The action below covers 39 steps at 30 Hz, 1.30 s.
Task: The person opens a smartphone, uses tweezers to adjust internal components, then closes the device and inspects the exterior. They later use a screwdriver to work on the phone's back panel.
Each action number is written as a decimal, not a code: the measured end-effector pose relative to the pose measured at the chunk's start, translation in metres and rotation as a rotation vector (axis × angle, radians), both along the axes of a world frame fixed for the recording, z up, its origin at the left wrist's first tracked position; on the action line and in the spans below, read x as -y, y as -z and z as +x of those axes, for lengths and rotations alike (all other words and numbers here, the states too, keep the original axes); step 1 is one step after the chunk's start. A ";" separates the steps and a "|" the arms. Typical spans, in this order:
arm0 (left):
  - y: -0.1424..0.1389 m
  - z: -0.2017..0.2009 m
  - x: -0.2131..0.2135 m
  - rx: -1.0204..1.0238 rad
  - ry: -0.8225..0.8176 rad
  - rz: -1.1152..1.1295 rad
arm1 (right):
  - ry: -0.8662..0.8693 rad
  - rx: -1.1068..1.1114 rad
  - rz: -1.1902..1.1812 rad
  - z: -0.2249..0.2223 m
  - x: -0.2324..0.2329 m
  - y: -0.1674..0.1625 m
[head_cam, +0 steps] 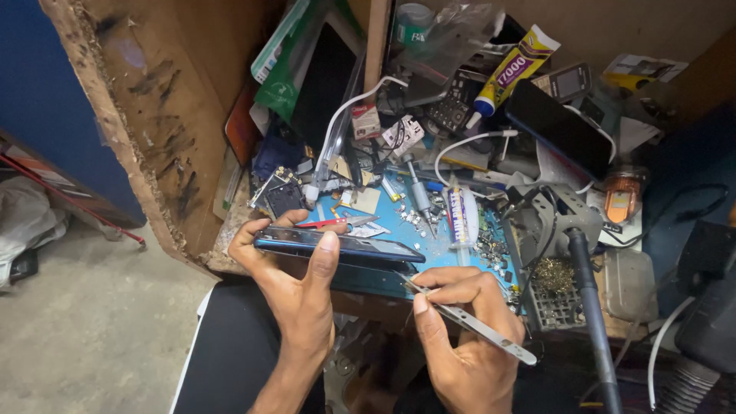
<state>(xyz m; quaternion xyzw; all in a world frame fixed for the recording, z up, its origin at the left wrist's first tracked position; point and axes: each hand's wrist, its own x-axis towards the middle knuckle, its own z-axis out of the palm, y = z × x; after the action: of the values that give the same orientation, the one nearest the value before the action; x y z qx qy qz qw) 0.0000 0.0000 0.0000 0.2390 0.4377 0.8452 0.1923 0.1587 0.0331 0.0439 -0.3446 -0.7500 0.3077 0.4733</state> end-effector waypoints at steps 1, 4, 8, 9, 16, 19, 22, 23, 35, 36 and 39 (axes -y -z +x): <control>0.000 0.000 0.000 -0.007 -0.002 -0.003 | -0.011 -0.005 0.002 0.000 0.000 0.000; 0.001 0.000 0.000 -0.022 -0.008 -0.007 | -0.034 -0.010 0.014 0.001 -0.001 0.000; 0.001 0.000 0.000 -0.012 -0.004 0.007 | -0.048 0.001 0.014 0.003 -0.002 -0.001; 0.001 0.000 0.000 -0.007 0.000 0.014 | -0.052 0.000 0.006 0.003 -0.002 -0.001; 0.000 0.000 0.000 -0.015 0.005 0.008 | -0.090 0.028 0.000 0.005 -0.003 -0.004; 0.001 0.001 -0.001 -0.013 0.006 0.009 | -0.096 0.063 0.020 0.007 -0.004 -0.008; 0.001 0.000 -0.001 -0.010 0.002 0.013 | -0.111 0.078 0.017 0.007 -0.004 -0.010; 0.001 0.000 -0.001 -0.008 0.003 0.015 | -0.121 0.085 0.032 0.007 -0.004 -0.011; 0.003 0.000 -0.002 -0.007 -0.001 0.014 | -0.141 0.145 0.024 0.008 -0.005 -0.019; 0.003 0.000 -0.002 -0.004 0.002 0.016 | -0.145 0.148 0.032 0.007 -0.005 -0.020; 0.003 0.001 -0.002 0.016 -0.004 0.015 | -0.136 0.152 -0.018 0.008 -0.004 -0.021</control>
<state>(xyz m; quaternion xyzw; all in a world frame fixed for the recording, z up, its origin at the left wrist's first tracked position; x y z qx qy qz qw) 0.0007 0.0019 -0.0027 0.2327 0.4304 0.8507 0.1923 0.1666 0.0368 0.0645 -0.3193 -0.8026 0.3190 0.3901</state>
